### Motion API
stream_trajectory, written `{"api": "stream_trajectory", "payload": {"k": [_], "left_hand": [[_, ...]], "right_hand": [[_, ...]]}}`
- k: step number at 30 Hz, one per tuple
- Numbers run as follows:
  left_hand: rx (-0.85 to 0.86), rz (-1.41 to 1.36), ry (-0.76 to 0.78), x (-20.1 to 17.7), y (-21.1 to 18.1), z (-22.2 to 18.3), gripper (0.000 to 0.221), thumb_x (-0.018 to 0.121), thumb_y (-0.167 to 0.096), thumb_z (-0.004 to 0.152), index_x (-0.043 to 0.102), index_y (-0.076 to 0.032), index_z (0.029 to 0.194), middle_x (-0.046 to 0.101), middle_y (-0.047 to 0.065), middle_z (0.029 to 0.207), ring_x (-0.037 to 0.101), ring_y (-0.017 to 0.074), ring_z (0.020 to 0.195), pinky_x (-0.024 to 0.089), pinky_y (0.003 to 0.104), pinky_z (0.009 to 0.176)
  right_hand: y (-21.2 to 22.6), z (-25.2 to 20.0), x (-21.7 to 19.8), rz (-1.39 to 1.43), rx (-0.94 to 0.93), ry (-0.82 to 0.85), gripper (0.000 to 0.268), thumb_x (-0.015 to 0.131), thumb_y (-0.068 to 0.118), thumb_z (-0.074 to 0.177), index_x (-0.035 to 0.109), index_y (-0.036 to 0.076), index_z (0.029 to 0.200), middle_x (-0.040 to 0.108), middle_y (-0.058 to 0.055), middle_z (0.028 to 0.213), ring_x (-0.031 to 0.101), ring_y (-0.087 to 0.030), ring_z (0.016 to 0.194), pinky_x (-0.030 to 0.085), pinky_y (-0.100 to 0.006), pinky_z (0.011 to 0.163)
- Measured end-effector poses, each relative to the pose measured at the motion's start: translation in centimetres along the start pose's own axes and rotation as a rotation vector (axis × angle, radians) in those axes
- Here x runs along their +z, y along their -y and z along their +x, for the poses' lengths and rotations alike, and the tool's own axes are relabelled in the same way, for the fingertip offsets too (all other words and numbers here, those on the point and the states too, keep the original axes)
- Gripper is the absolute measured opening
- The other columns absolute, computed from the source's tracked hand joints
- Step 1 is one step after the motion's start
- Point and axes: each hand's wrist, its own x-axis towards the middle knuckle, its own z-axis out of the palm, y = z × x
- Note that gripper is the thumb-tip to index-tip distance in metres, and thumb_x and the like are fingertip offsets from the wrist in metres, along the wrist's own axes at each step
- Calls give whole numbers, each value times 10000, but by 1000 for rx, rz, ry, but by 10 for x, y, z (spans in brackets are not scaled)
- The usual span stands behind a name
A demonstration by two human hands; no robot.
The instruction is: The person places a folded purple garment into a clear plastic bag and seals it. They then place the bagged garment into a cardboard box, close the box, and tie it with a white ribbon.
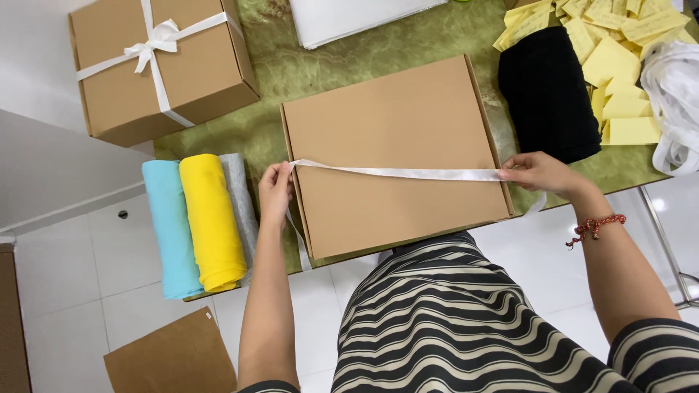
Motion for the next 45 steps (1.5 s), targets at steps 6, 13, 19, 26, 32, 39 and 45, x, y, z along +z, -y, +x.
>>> {"api": "stream_trajectory", "payload": {"k": [6, 13, 19, 26, 32, 39, 45], "left_hand": [[171, 193, 42, -17, 10, 14, 237, 663, -329, 1077, 663, -164, 908, 571, -72, 798, 509, 48, 785, 395, 211, 779], [160, 266, 56, -24, -1, 23, 206, 704, -317, 1046, 734, -138, 950, 565, -86, 795, 441, 45, 748, 353, 208, 730], [163, 251, 28, -31, 33, 23, 203, 736, -324, 1013, 734, -144, 921, 652, -80, 844, 530, 55, 812, 410, 219, 788], [120, 4, -109, 4, 76, 7, 233, 623, -340, 1116, 691, -141, 1016, 689, -21, 919, 575, 85, 882, 466, 255, 811], [50, -69, -181, 13, 83, -4, 254, 644, -399, 1119, 710, -160, 1066, 653, -16, 913, 559, 106, 897, 469, 271, 782], [4, -79, -168, 7, 80, -14, 263, 676, -436, 1090, 726, -179, 1081, 647, -29, 938, 561, 109, 921, 470, 249, 786], [3, -106, -182, 16, 88, -11, 271, 645, -426, 1111, 687, -160, 1080, 603, -34, 934, 533, 103, 937, 461, 259, 802]], "right_hand": [[30, -4, -24, -112, -119, -120, 321, 816, 323, 966, 759, 85, 759, 356, 61, 647, 260, -88, 617, 136, -297, 572], [25, 32, -31, 208, -218, -119, 187, 669, 223, 1086, 726, 68, 1000, 366, 58, 683, 264, -82, 599, 175, -245, 521], [1, 55, -9, 361, -146, -164, 206, 628, 261, 1129, 648, 115, 985, 371, 56, 703, 274, -78, 586, 231, -223, 528], [-18, 74, 46, 629, -196, -352, 167, 660, 338, 1115, 685, 174, 1132, 560, 77, 711, 471, -28, 546, 364, -173, 485], [-51, 95, 53, 608, -241, -580, 170, 712, 312, 1133, 727, 150, 1179, 724, -7, 874, 711, -93, 700, 579, -218, 603], [-35, 80, 61, 572, -223, -630, 147, 723, 283, 1113, 758, 147, 1154, 729, -16, 872, 711, -104, 704, 581, -222, 616], [-81, 123, 48, 557, -236, -650, 143, 740, 283, 1096, 765, 162, 1168, 722, -24, 860, 712, -113, 705, 573, -225, 607]]}}
